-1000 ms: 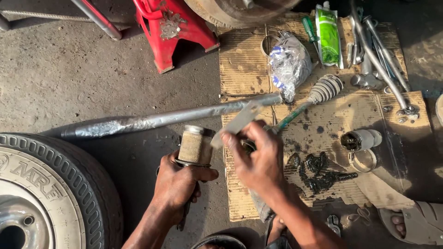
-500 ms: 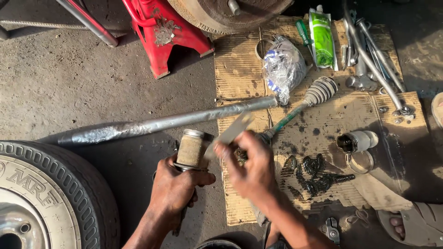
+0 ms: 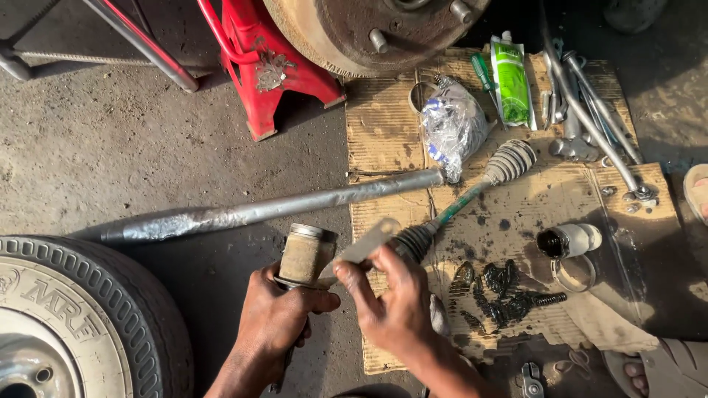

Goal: Cleaning grease and metal components from a disassembled CV joint.

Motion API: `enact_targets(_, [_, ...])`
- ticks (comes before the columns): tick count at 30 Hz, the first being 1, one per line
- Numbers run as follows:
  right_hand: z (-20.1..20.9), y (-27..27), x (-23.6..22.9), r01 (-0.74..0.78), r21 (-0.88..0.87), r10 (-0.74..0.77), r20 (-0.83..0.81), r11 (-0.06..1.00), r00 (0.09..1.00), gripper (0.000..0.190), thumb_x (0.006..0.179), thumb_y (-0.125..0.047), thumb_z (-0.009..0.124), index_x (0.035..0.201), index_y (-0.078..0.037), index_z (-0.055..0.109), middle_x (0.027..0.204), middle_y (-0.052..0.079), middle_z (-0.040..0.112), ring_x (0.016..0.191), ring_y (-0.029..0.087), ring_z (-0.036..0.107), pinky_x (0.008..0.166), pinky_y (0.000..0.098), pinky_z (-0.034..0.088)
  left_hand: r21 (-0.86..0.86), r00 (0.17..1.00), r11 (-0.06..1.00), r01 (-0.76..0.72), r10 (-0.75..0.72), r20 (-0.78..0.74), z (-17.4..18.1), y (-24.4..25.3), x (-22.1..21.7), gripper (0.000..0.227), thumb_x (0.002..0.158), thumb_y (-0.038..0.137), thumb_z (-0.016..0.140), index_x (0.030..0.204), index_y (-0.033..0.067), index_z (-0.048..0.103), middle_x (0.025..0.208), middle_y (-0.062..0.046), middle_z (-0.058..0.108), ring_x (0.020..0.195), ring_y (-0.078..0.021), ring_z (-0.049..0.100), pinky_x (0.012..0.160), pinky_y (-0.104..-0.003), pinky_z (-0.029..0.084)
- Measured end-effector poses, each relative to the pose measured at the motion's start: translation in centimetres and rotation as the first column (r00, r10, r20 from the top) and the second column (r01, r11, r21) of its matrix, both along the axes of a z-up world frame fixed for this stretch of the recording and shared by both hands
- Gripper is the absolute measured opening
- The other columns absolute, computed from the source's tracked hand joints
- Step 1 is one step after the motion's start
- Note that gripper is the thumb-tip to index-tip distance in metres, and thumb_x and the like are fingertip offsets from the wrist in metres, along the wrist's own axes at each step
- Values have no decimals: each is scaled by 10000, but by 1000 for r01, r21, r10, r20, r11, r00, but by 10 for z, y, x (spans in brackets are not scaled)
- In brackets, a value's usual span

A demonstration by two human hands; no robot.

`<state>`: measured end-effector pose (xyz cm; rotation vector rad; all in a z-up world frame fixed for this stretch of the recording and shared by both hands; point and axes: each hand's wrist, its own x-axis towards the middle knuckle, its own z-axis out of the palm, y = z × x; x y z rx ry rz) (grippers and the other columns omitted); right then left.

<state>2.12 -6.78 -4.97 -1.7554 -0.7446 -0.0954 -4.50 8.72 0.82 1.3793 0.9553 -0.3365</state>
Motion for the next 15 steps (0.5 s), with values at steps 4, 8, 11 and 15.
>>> enact_targets(4, [29, 9, 12, 167, -38, -171, -258, 985, 951, 190, 955, -187, 679, 977, -2, 646, 895, 166, 747, 760, 225, 717, 664, 375, 606, -37, 1000, 999, -24, 24, -10, 3, -7, -3, 259, 652, 60, 834, 855, -50, 717, 594, -111, 632, 407, -176, 512, 392, -349, 415])
enact_targets(8, [7, 6, -7, 69, -23, -69, 4, 997, 998, 175, 976, -175, 665, 1039, -12, 685, 958, 149, 766, 837, 194, 762, 740, 328, 657, -48, 999, 998, -46, 45, -16, 0, -4, 0, 263, 630, 31, 815, 860, -50, 719, 607, -103, 623, 416, -172, 511, 396, -347, 413])
enact_targets(11, [8, 7, 2, 88, 62, -81, -108, 994, 991, 151, 1001, -144, 651, 1055, -3, 670, 978, 146, 771, 904, 203, 784, 790, 336, 673, -45, 997, 996, -75, 75, -6, -6, -11, -5, 278, 621, 34, 812, 862, -64, 712, 605, -102, 627, 417, -172, 513, 397, -345, 421])
enact_targets(15, [14, 17, -5, 198, 65, -180, -210, 978, 961, 165, 975, -152, 690, 1046, -13, 639, 960, 134, 774, 887, 210, 774, 788, 339, 654, -31, 985, 987, -159, 161, 59, -2, -15, -3, 281, 624, 54, 810, 863, -51, 706, 596, -104, 630, 414, -183, 519, 399, -352, 437])
